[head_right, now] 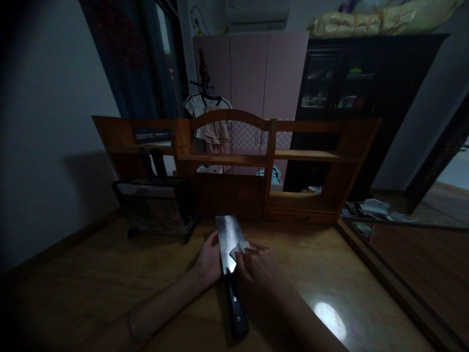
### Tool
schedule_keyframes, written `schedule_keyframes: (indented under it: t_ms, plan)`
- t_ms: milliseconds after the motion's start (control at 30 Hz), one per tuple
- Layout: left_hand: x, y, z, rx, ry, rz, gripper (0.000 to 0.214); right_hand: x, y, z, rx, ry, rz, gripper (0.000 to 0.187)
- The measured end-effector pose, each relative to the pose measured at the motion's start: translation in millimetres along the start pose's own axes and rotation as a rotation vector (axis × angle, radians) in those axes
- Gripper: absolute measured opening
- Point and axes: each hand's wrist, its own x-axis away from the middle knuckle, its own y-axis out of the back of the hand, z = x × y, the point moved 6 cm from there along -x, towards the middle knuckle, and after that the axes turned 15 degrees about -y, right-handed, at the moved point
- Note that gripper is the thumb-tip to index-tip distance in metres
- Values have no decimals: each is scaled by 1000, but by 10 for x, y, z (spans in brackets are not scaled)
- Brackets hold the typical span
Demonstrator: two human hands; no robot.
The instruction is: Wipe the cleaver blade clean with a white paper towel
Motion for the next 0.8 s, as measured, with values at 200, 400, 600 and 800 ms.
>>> schedule_keyframes:
  t_ms: [200,400,600,800]
  plan:
    - [-8,-1,12,-39,19,-39,54,53,19,119,-96,69,44,35]
    - [-48,65,18,-23,10,-74,56,93,36,234,-198,118,105,31]
    - [-56,67,33,-25,31,-46,61,47,-2,197,-278,85,97,36]
    - [-7,-32,22,-12,29,47,61,-17,-7,50,-176,-19,14,36]
